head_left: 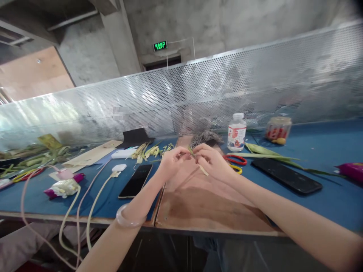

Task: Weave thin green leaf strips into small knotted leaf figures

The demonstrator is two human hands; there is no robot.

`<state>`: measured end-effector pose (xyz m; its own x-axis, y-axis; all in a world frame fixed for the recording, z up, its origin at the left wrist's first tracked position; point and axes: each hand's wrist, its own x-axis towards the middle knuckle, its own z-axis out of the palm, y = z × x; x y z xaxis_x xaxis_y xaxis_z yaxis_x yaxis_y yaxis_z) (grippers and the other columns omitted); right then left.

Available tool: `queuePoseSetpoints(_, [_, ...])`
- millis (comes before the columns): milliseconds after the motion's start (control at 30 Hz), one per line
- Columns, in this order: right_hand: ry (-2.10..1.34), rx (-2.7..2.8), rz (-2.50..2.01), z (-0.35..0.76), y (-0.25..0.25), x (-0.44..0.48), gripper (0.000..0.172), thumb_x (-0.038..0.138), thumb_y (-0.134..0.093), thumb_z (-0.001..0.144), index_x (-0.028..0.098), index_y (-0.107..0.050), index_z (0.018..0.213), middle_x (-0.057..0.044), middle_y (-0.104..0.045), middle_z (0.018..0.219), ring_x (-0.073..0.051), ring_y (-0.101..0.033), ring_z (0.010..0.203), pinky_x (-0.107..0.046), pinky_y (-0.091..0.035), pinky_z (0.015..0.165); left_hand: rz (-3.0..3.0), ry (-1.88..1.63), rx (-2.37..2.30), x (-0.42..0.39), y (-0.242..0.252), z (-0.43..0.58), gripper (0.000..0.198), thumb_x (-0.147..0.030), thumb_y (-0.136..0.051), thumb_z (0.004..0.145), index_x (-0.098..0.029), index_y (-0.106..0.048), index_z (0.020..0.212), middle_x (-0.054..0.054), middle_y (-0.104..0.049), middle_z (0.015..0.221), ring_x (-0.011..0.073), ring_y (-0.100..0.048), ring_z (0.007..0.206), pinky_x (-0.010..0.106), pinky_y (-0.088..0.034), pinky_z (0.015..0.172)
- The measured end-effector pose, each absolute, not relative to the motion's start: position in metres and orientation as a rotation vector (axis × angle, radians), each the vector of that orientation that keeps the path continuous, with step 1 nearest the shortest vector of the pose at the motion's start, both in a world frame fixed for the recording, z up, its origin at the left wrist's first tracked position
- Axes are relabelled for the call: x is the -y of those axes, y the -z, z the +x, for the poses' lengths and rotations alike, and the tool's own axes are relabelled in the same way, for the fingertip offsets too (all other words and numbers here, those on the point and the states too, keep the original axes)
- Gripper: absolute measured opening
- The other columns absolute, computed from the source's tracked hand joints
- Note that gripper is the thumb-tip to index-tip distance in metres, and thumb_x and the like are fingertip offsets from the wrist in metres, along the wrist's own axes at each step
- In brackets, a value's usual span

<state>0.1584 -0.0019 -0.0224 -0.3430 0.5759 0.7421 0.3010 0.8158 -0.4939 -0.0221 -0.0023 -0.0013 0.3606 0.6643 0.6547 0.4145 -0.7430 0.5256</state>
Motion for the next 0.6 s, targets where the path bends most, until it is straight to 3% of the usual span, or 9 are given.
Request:
queuePoseSetpoints(333, [-0.081, 1.977, -0.638, 0.16, 0.0247, -0.0019, 0.013, 0.007, -0.045, 0.073, 0.016, -0.05, 0.066, -0.006, -0.054, 0.09, -0.011, -0.047, 0.064, -0.024, -0.038, 0.055, 2.737, -1.26, -0.925, -0.0006, 0.0018, -0.0262, 0.02, -0.011, -0.045, 0.086, -0.018, -0.063, 0.088, 0.004, -0.064, 0.08, 0.0158, -0.055, 0.079, 0.03, -0.043, 0.077])
queuePoseSetpoints(600, [-0.077, 1.964, -0.68, 0.1619, 0.026, -0.002, 0.011, 0.007, -0.045, 0.074, 0.017, -0.045, 0.068, -0.006, -0.05, 0.093, -0.009, -0.043, 0.059, -0.024, -0.037, 0.054, 2.737, -1.225, -0.972, 0.0004, 0.002, -0.0259, 0.02, -0.016, -0.044, 0.088, -0.018, -0.064, 0.093, 0.005, -0.064, 0.082, 0.0157, -0.056, 0.079, 0.029, -0.043, 0.077])
